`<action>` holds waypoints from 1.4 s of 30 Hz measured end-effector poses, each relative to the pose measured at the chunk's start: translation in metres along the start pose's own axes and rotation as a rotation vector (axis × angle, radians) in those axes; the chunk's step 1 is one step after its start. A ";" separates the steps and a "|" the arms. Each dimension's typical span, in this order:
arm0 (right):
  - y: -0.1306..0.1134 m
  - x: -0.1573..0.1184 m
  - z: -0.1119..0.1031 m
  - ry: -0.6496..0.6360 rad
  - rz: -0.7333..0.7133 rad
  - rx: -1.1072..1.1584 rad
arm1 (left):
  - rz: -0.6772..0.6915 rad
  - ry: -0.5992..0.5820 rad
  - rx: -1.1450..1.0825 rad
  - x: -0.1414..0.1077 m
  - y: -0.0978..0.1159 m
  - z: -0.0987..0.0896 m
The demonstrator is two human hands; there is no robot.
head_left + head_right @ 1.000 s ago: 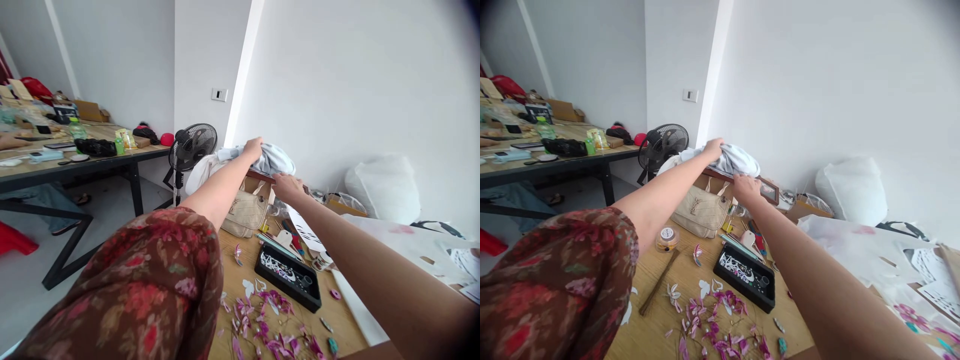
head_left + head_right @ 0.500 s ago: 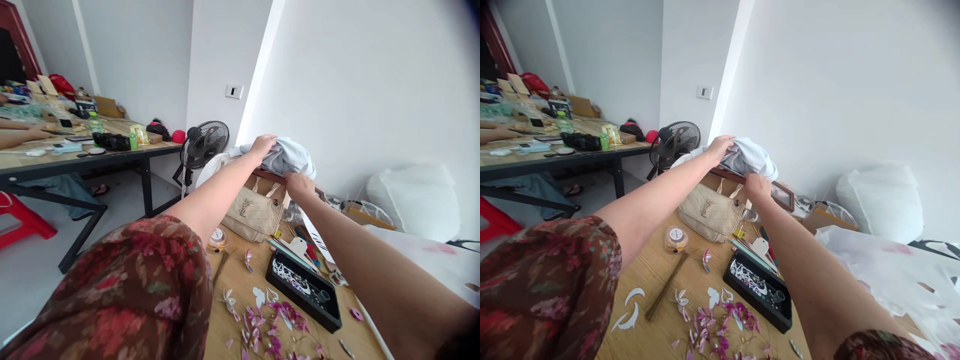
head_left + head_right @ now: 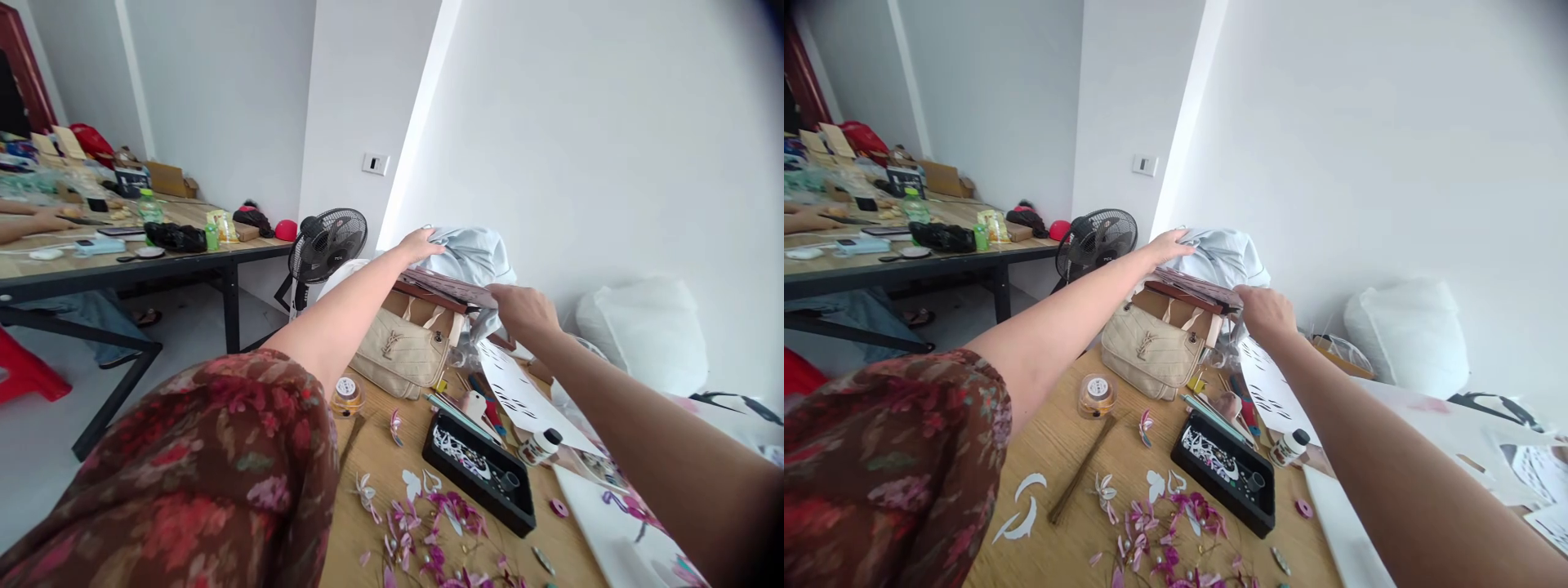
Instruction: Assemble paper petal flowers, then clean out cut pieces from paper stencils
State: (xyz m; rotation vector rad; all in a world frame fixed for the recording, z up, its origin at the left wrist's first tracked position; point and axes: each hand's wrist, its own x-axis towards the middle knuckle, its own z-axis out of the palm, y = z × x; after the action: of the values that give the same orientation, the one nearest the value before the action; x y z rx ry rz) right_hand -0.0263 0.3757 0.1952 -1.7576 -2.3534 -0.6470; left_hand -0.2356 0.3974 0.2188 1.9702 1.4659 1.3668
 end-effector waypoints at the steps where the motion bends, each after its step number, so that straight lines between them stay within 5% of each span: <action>1: 0.003 0.000 -0.001 0.004 0.018 0.000 | 0.013 -0.002 0.039 0.001 -0.001 -0.001; 10: 0.009 0.009 0.005 -0.078 0.090 0.135 | 0.060 0.024 0.293 0.009 -0.001 -0.001; 14: 0.006 0.011 0.007 -0.102 0.068 0.147 | 0.411 0.212 0.464 -0.020 0.011 0.008; 19: 0.011 0.013 0.001 -0.113 0.063 0.154 | 0.788 -0.002 0.728 -0.066 0.013 0.022; 23: 0.011 0.012 -0.001 -0.114 0.050 0.138 | 0.695 0.113 0.794 -0.064 -0.002 0.019; 29: -0.001 0.008 0.005 -0.129 -0.020 0.071 | 0.470 -0.169 0.754 -0.038 -0.019 0.008; 37: -0.031 0.014 0.010 -0.097 -0.041 0.087 | 0.738 -0.087 0.805 -0.051 0.002 0.022; 42: -0.023 0.025 -0.001 -0.070 0.092 0.124 | 0.633 -0.196 0.868 -0.067 -0.013 0.030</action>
State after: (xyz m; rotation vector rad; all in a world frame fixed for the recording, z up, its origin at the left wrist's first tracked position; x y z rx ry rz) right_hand -0.0554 0.3923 0.1990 -1.8494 -2.2857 -0.4235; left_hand -0.2189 0.3524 0.1619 3.2099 1.5481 0.6832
